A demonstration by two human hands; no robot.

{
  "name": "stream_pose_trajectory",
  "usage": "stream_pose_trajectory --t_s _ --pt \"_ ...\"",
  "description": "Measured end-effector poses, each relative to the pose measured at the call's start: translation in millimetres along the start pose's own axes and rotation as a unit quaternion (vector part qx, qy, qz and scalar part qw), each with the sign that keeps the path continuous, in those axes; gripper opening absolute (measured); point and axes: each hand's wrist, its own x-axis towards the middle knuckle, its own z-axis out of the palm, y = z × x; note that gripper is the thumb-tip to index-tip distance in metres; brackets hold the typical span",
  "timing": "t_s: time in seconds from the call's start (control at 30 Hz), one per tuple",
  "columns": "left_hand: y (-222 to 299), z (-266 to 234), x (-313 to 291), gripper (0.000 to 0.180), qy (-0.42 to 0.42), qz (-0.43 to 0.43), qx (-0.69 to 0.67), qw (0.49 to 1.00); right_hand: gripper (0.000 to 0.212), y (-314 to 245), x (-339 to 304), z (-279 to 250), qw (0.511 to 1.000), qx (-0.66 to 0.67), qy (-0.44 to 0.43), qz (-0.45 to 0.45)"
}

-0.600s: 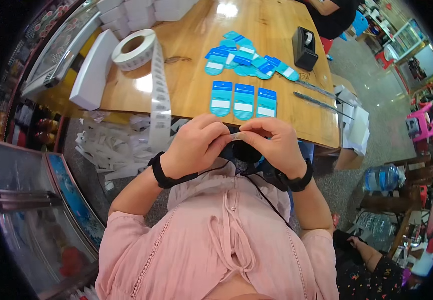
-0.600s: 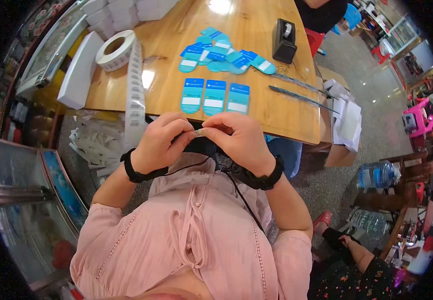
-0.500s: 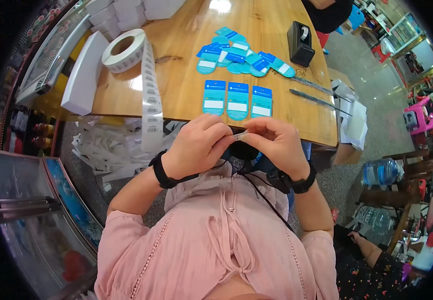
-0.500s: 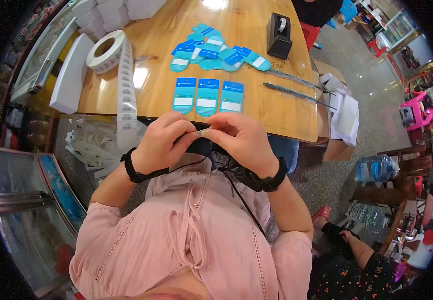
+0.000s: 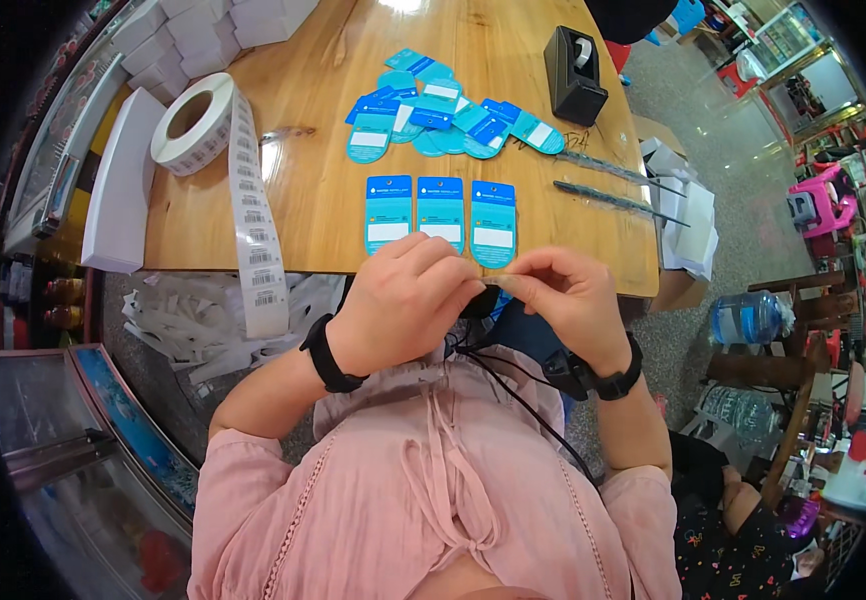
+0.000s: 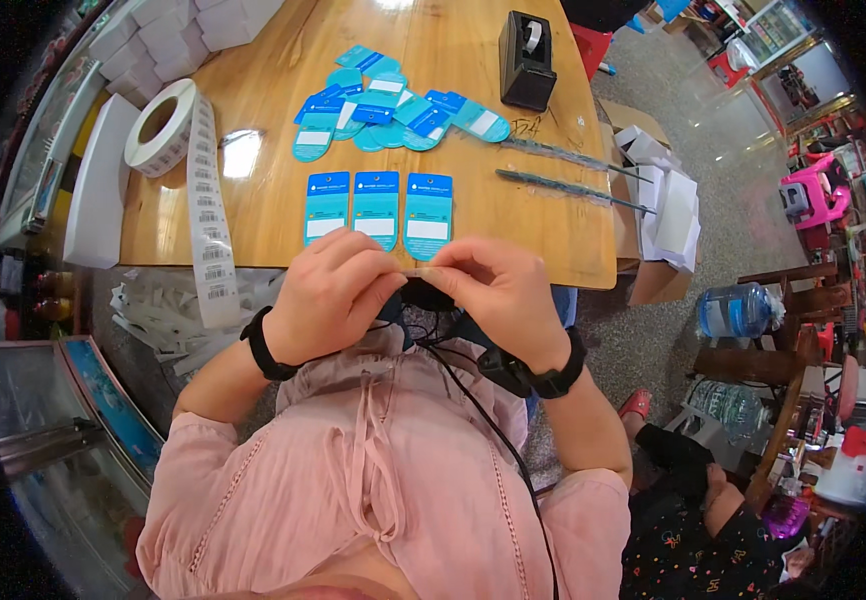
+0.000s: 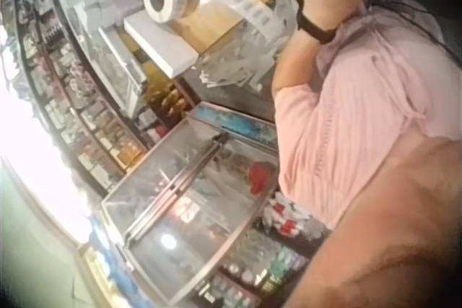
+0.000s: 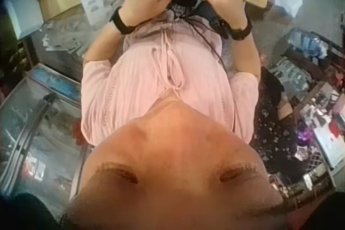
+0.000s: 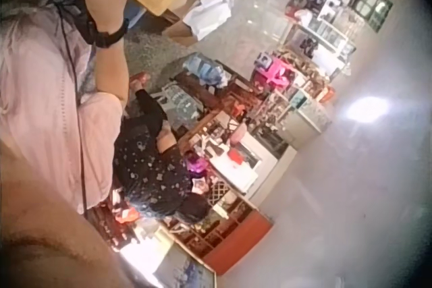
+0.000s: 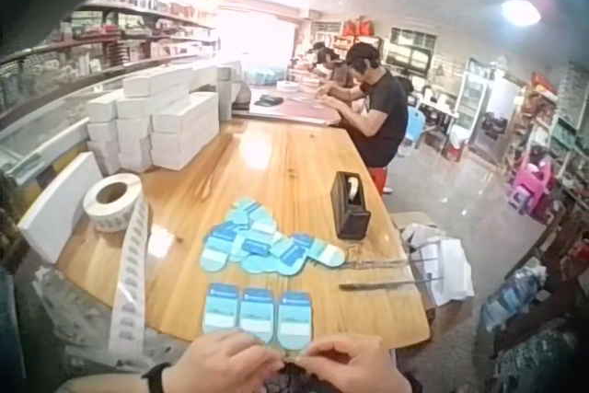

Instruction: Apply adhesive labels to product cards and then organize items into boxes for shipment.

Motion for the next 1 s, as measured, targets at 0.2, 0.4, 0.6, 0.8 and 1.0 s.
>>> stream_pose_trajectory --t_s 0.2,0.4,0.6,0.8,1.0 --pt "-9 0 -4 0.041 0.022 -0.13 -0.024 0.991 0.013 -3 10 -33 0.991 0.075 0.065 0.092" --pt "-13 14 -11 0.048 -0.049 -0.002 0.11 0.993 0.021 -11 31 -35 0.978 0.094 0.029 0.183" --pt "-20 23 -17 0.046 -0.007 0.022 0.153 0.988 0.025 -22 50 -25 0.968 0.055 0.001 0.246" --pt "-22 25 -19 0.045 0.004 0.027 0.162 0.986 0.025 -17 53 -23 0.967 0.05 0.002 0.249" --pt "-24 27 -19 0.044 0.012 0.035 0.166 0.985 0.025 -17 55 -21 0.967 0.045 0.011 0.252"
